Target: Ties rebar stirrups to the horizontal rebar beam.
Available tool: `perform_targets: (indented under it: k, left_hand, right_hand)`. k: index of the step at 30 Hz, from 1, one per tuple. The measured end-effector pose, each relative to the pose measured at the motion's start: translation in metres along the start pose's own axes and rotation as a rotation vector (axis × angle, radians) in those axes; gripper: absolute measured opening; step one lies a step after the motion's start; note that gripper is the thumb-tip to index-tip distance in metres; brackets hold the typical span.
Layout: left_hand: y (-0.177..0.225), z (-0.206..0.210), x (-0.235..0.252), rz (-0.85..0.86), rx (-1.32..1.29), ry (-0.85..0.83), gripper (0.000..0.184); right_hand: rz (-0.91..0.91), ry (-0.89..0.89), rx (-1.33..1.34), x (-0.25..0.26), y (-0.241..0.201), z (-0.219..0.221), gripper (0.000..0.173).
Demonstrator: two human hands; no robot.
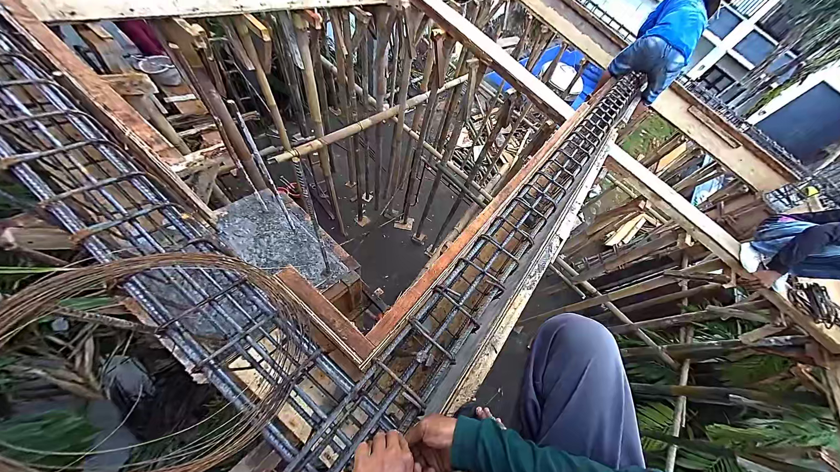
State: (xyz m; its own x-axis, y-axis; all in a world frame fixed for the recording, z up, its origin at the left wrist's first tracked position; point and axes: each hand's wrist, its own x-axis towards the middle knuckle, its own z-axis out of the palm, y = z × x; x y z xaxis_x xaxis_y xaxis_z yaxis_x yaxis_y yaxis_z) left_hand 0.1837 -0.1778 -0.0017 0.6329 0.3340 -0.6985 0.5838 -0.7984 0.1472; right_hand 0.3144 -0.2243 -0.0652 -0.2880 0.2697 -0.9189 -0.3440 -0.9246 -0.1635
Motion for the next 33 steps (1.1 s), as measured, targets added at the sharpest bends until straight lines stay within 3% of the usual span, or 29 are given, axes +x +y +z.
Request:
perform_targets:
  k: [13,25,30,33]
  left_hand:
    - [0.000,0.021,-0.004,-0.031,-0.058,0.135,0.034]
    - [0.005,0.022,-0.008,-0.073,-0.114,0.132,0.036]
    - [-0.003,0.036,-0.005,-0.059,-0.122,0.210,0.033]
    - [-0.012,0.045,-0.006,-0.044,-0.145,0.301,0.031]
  right_hand:
    - [0.002,0.003,-0.012,-0.001,0.001,0.001,0.029]
    - [-0.033,0.017,-0.019,-0.002,0.006,0.002,0.028]
    - [-0.057,-0.058,0.030,-0.006,0.009,-0.003,0.029]
    - [-0.056,0.001,0.033,-0.004,0.006,0.001,0.022]
